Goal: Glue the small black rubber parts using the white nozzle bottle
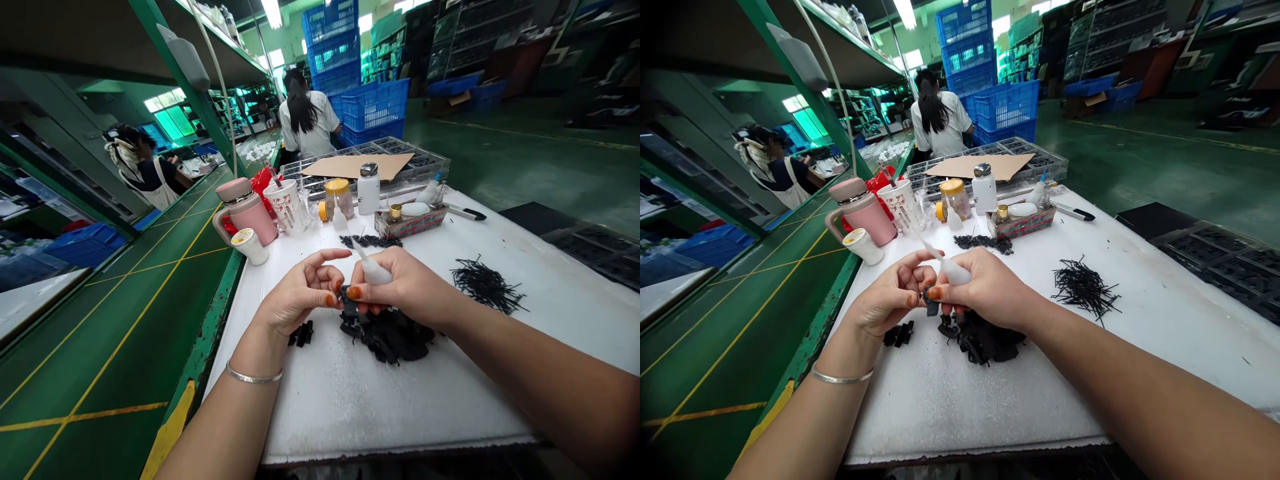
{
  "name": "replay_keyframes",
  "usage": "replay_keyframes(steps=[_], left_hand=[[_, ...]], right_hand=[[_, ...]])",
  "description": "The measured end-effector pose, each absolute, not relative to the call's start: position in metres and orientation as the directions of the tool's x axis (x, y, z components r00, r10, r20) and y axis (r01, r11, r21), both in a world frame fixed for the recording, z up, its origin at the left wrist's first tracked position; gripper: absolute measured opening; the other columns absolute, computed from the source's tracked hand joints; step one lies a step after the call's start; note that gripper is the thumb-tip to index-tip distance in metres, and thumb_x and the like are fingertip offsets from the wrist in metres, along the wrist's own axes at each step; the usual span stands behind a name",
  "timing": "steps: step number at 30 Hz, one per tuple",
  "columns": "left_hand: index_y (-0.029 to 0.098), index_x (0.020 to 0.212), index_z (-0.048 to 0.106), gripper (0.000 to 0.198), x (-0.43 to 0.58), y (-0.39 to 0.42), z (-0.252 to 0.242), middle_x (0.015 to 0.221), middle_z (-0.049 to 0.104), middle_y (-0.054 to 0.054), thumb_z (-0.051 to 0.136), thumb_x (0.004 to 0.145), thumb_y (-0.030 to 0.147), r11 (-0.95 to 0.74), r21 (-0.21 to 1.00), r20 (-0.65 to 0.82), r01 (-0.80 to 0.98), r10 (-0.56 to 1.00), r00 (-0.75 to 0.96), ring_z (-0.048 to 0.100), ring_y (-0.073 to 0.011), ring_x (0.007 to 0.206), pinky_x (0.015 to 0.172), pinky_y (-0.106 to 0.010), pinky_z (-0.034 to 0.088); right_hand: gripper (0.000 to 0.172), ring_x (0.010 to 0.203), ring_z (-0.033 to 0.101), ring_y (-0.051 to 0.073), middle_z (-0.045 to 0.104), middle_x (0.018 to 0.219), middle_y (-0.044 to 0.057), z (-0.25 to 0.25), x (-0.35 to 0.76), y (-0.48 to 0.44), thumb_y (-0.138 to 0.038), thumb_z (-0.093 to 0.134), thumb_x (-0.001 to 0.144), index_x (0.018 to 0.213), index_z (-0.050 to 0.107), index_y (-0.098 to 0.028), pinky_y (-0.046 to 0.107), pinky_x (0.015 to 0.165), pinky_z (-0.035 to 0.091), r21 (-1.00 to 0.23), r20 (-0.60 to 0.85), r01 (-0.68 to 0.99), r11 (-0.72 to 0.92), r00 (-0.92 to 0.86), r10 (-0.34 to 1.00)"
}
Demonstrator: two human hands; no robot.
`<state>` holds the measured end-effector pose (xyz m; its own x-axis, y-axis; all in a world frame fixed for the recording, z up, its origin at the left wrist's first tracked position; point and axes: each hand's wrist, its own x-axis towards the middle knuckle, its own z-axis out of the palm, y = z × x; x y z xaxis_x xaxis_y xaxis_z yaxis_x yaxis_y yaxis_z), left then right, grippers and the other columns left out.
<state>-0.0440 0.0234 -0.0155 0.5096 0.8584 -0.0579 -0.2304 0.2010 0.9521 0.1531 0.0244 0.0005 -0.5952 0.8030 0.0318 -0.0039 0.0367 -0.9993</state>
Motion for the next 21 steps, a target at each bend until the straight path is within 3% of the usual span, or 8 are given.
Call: replay_keyframes(steps=[3,5,8,10,14,21], left_hand=[[0.023,0.106,0.064,0.049,-0.061,0.023,-0.001,0.074,0.056,0.003,0.081,0.061,0.021,0.031,0.993,0.011,-0.113,0.936,0.351,0.054,-0.0096,0.064,0.063,-0.024,0.050],[0.018,0.089,0.067,0.028,-0.077,0.022,0.009,0.071,0.059,0.001,0.079,0.064,0.026,-0.102,0.983,0.058,0.150,0.960,0.275,0.055,-0.0111,0.064,0.063,-0.024,0.048],[0.016,0.078,0.071,0.020,-0.099,0.018,0.018,0.068,0.065,-0.003,0.076,0.068,0.032,-0.146,0.780,-0.085,0.609,0.939,0.334,0.058,-0.0148,0.065,0.060,-0.025,0.044],[0.018,0.083,0.074,0.024,-0.105,0.015,0.019,0.070,0.068,-0.004,0.076,0.066,0.034,-0.162,0.615,-0.255,0.771,0.885,0.390,0.059,-0.0161,0.062,0.056,-0.025,0.041],[0.020,0.085,0.073,0.032,-0.099,0.012,0.013,0.072,0.068,-0.002,0.080,0.057,0.035,-0.241,0.467,-0.372,0.851,0.819,0.437,0.057,-0.0154,0.058,0.049,-0.024,0.034],[0.020,0.074,0.068,0.022,-0.093,0.014,0.007,0.069,0.064,-0.001,0.074,0.061,0.035,-0.286,0.517,-0.362,0.807,0.781,0.509,0.053,-0.0148,0.060,0.051,-0.023,0.034]], right_hand=[[0.025,0.048,0.053,0.009,0.063,0.055,0.001,0.007,0.167,0.031,-0.035,0.077,0.069,0.063,0.061,-0.015,0.020,0.044,0.038,-0.995,0.040,0.053,0.084,-0.556,0.830],[0.026,0.048,0.054,0.011,0.062,0.053,0.002,0.011,0.179,0.037,-0.036,0.077,0.067,0.061,0.062,-0.017,0.021,0.042,0.038,-0.984,-0.009,0.146,0.101,-0.608,0.794],[0.027,0.044,0.051,0.011,0.059,0.048,0.002,0.012,0.193,0.047,-0.038,0.078,0.066,0.056,0.064,-0.017,0.022,0.040,0.037,-0.938,-0.147,0.318,0.139,-0.726,0.672],[0.028,0.044,0.051,0.011,0.058,0.048,0.002,0.011,0.196,0.052,-0.040,0.077,0.067,0.055,0.065,-0.017,0.023,0.040,0.038,-0.903,-0.195,0.391,0.177,-0.741,0.643],[0.031,0.047,0.053,0.013,0.060,0.051,0.004,0.009,0.198,0.059,-0.043,0.077,0.066,0.056,0.065,-0.016,0.024,0.043,0.039,-0.850,-0.154,0.478,0.221,-0.627,0.764],[0.036,0.049,0.048,0.010,0.056,0.053,0.002,0.014,0.205,0.063,-0.044,0.072,0.073,0.058,0.058,-0.014,0.024,0.047,0.036,-0.877,0.089,0.424,0.227,-0.321,0.943]])
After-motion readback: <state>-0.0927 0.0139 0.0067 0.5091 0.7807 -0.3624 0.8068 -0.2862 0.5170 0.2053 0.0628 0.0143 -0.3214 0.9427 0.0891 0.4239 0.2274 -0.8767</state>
